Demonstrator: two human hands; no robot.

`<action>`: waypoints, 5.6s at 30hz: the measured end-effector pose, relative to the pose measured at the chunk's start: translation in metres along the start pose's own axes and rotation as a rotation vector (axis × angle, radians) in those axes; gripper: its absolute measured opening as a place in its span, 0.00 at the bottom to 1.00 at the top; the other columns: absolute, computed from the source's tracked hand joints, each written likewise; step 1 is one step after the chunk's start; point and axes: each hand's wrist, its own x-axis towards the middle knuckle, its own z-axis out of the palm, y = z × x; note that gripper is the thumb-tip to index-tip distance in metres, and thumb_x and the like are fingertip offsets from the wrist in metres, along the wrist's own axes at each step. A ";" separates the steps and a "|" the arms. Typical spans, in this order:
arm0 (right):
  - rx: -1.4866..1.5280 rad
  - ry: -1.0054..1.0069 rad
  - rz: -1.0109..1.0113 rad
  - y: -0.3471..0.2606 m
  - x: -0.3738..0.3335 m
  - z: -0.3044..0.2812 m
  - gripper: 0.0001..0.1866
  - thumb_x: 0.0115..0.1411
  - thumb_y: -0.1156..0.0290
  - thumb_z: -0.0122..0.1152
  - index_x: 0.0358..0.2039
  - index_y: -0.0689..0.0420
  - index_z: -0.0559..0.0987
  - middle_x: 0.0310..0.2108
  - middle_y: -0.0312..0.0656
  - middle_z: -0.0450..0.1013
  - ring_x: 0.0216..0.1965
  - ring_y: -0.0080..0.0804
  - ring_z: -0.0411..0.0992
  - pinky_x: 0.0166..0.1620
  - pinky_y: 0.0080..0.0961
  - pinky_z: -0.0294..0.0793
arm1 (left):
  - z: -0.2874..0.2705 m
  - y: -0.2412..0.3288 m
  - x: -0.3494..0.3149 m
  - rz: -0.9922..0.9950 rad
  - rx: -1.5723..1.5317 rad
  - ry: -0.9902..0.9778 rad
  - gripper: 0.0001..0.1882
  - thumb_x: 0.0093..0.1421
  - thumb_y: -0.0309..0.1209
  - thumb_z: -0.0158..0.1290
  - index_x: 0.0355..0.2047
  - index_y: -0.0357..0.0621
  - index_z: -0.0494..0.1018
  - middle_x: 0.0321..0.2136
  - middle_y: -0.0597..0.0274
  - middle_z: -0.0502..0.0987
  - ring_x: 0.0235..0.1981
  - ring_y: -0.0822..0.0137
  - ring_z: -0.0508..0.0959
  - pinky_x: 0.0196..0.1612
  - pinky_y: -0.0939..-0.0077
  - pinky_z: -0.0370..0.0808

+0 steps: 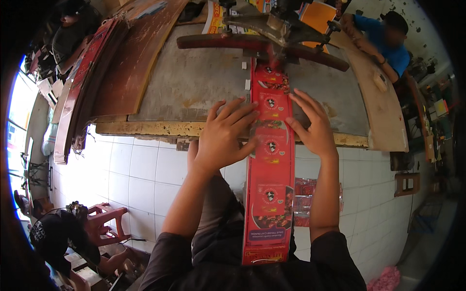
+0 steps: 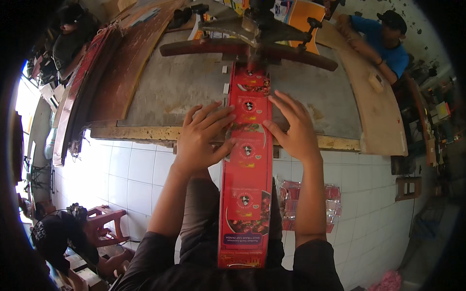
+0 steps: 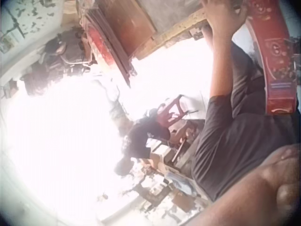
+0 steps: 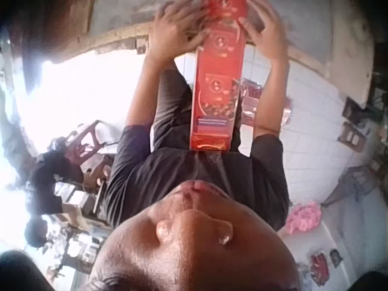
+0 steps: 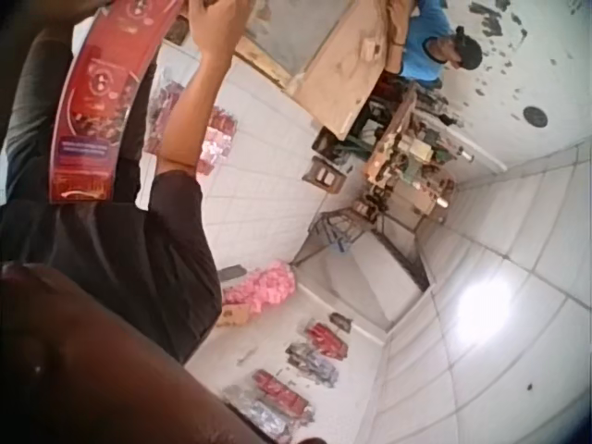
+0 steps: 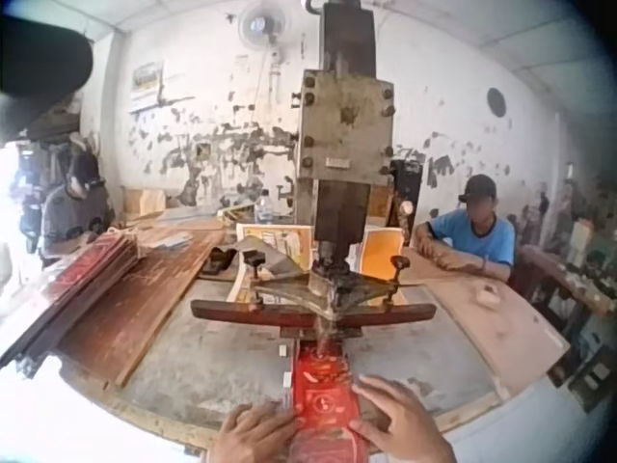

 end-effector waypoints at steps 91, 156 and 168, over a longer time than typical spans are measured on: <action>0.034 -0.051 0.041 0.006 -0.004 0.002 0.30 0.66 0.56 0.72 0.66 0.51 0.79 0.69 0.39 0.73 0.74 0.42 0.64 0.77 0.49 0.57 | 0.011 0.003 -0.002 -0.004 -0.001 0.010 0.26 0.57 0.39 0.64 0.55 0.45 0.83 0.63 0.69 0.80 0.65 0.56 0.76 0.65 0.53 0.72; -0.799 0.314 0.699 0.393 0.020 -0.161 0.34 0.73 0.49 0.53 0.75 0.48 0.64 0.77 0.43 0.58 0.78 0.43 0.53 0.78 0.50 0.49 | 0.034 0.019 -0.031 -0.003 0.259 0.135 0.20 0.67 0.33 0.57 0.58 0.47 0.81 0.59 0.66 0.83 0.63 0.63 0.79 0.64 0.67 0.63; -0.620 0.457 0.417 0.346 -0.015 -0.158 0.22 0.70 0.76 0.58 0.64 0.53 0.78 0.64 0.51 0.71 0.63 0.56 0.71 0.65 0.45 0.72 | 0.031 0.029 -0.026 -0.087 0.263 0.065 0.25 0.65 0.29 0.56 0.64 0.54 0.76 0.67 0.70 0.76 0.68 0.61 0.72 0.65 0.62 0.61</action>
